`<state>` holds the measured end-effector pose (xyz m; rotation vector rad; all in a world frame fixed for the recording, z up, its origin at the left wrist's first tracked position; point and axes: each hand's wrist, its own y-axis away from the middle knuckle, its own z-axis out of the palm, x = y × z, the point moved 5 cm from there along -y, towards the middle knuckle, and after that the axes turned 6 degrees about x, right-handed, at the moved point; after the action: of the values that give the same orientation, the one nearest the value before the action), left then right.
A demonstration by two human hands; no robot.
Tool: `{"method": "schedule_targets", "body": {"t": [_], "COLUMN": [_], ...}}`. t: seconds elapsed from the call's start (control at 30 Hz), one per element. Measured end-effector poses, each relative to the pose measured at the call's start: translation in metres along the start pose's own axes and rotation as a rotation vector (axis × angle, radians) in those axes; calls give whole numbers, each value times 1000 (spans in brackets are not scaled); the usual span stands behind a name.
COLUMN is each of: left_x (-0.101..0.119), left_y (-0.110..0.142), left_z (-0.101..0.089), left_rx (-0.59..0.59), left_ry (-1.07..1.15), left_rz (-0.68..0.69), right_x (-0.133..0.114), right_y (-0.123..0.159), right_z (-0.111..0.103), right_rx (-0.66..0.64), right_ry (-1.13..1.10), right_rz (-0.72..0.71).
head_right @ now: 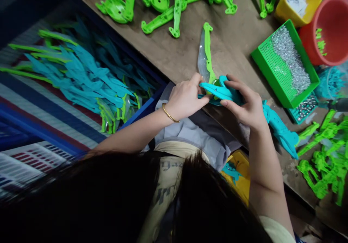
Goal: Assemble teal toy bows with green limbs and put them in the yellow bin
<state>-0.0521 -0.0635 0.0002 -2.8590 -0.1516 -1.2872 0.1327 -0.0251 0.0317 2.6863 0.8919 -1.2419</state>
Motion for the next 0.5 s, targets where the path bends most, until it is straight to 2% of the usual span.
{"method": "schedule_targets", "body": {"t": [0.2, 0.5], "left_x": [3, 2], "left_y": [6, 10], "left_z": [2, 5], "left_rx": [11, 52], "left_ry": [-54, -82], "left_rz": [59, 85], "right_x": [2, -9], "right_y": [4, 7], "right_z": [-1, -4], "right_rx": [8, -1], "right_ry": [-21, 99], "right_rz": [-22, -104]}}
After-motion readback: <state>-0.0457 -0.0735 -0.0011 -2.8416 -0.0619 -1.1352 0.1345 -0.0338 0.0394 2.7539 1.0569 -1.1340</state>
